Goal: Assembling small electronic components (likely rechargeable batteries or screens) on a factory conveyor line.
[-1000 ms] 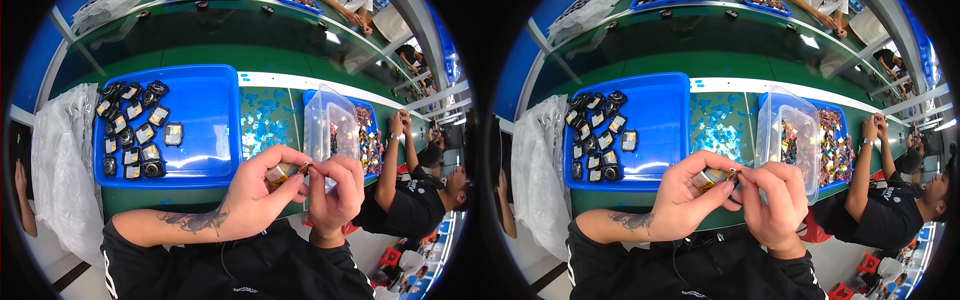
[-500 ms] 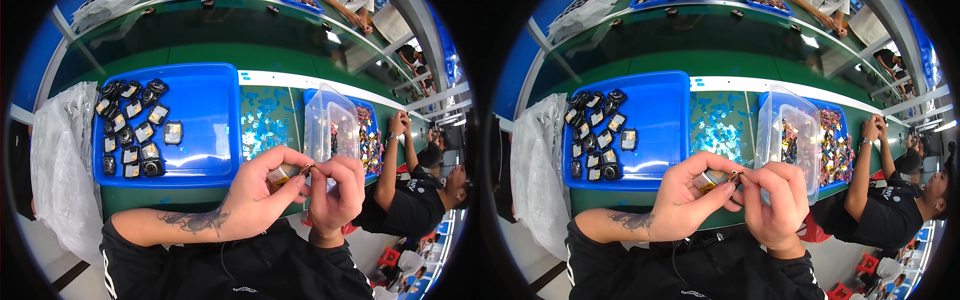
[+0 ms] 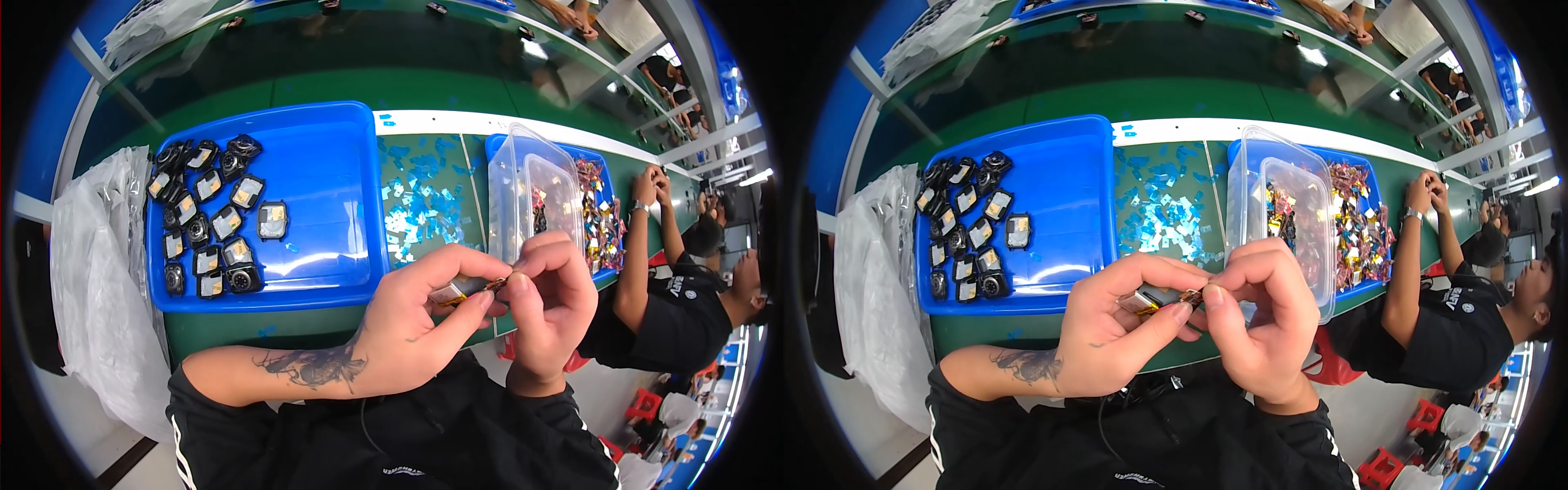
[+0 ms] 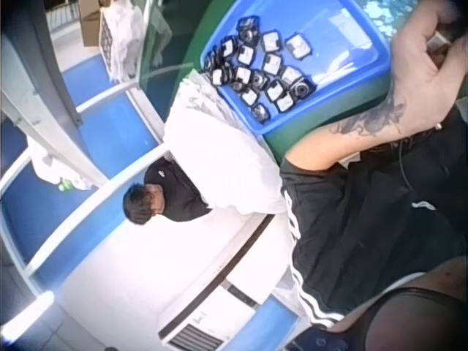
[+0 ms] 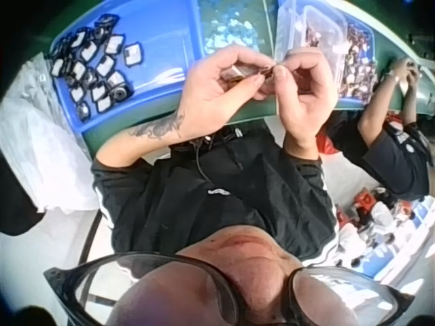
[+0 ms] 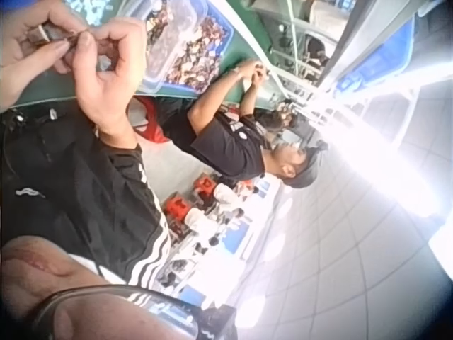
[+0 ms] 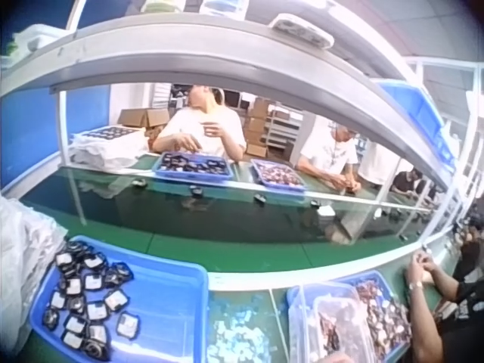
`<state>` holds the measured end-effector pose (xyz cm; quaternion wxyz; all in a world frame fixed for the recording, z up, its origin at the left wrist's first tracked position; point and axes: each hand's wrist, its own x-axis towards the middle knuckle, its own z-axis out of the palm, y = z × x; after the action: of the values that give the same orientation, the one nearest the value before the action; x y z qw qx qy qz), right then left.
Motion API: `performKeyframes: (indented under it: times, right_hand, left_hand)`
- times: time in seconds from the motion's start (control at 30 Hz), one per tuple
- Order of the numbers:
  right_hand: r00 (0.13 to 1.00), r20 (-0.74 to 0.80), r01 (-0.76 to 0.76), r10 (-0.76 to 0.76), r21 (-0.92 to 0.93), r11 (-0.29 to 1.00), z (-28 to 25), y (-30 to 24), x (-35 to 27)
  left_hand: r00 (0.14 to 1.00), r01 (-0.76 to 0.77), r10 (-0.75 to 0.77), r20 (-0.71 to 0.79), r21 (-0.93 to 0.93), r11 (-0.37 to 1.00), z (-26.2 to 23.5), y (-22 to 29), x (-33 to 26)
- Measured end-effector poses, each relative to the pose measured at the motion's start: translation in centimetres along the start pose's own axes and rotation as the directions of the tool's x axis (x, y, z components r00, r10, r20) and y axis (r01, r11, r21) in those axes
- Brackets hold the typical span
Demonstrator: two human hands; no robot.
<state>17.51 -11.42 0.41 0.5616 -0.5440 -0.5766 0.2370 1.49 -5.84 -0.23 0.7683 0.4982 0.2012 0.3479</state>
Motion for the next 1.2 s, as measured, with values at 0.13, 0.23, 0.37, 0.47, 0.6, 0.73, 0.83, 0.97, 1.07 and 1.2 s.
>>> performKeyframes:
  times: [0.13, 0.23, 0.37, 0.47, 0.6, 0.73, 0.83, 0.97, 1.07, 1.2]
  right_hand:
    - [0.989, -0.008, -0.14, 0.151, 0.317, 0.938, 0.3, -0.7, 0.4]
    - [0.993, 0.001, -0.114, 0.117, 0.234, 0.966, 0.3, -0.4, 0.4]
    - [0.992, -0.028, -0.108, 0.125, 0.339, 0.935, -0.1, -0.3, 0.0]
    - [0.99, -0.019, -0.127, 0.139, 0.309, 0.943, -0.1, -0.6, 0.2]
    - [0.991, 0.013, -0.13, 0.131, 0.275, 0.953, -0.1, -0.7, 0.4]
    - [0.984, 0.033, -0.18, 0.177, 0.219, 0.959, -0.6, -0.9, 0.6]
    - [0.971, 0.157, -0.181, 0.179, -0.002, 0.984, -0.9, -1.3, 1.4]
    - [0.919, 0.28, -0.307, 0.279, 0.063, 0.95, -0.8, -1.7, 3.5]
    - [0.83, 0.47, -0.432, 0.301, 0.199, 0.88, -1.4, -1.2, 5.6]
    - [0.806, 0.524, -0.33, 0.276, 0.011, 0.944, -0.1, 0.7, 13.8]
  left_hand:
    - [1.0, 0.013, -0.013, 0.009, 0.018, 1.0, -0.2, -0.1, 0.1]
    - [0.999, 0.037, -0.037, 0.004, 0.009, 0.999, -0.2, 0.0, 0.0]
    - [0.987, 0.156, -0.149, 0.067, -0.115, 0.981, -0.7, 0.5, 0.6]
    - [0.984, 0.175, -0.17, 0.048, -0.145, 0.974, -0.7, 0.4, 0.7]
    - [0.99, 0.143, -0.141, 0.024, -0.118, 0.983, -0.3, 0.9, 0.7]
    - [0.995, 0.098, -0.098, 0.014, -0.084, 0.992, -0.2, 1.1, 0.9]
    - [0.999, 0.038, -0.037, 0.035, -0.015, 0.999, -0.4, 1.1, 0.9]
    - [0.984, -0.157, 0.137, 0.114, 0.201, 0.967, -1.4, 1.1, 0.9]
    - [0.959, -0.284, 0.251, 0.134, 0.461, 0.841, -1.8, 2.0, 1.4]
    - [0.916, -0.287, 0.365, -0.164, 0.367, 0.885, -3.4, 5.3, 1.6]
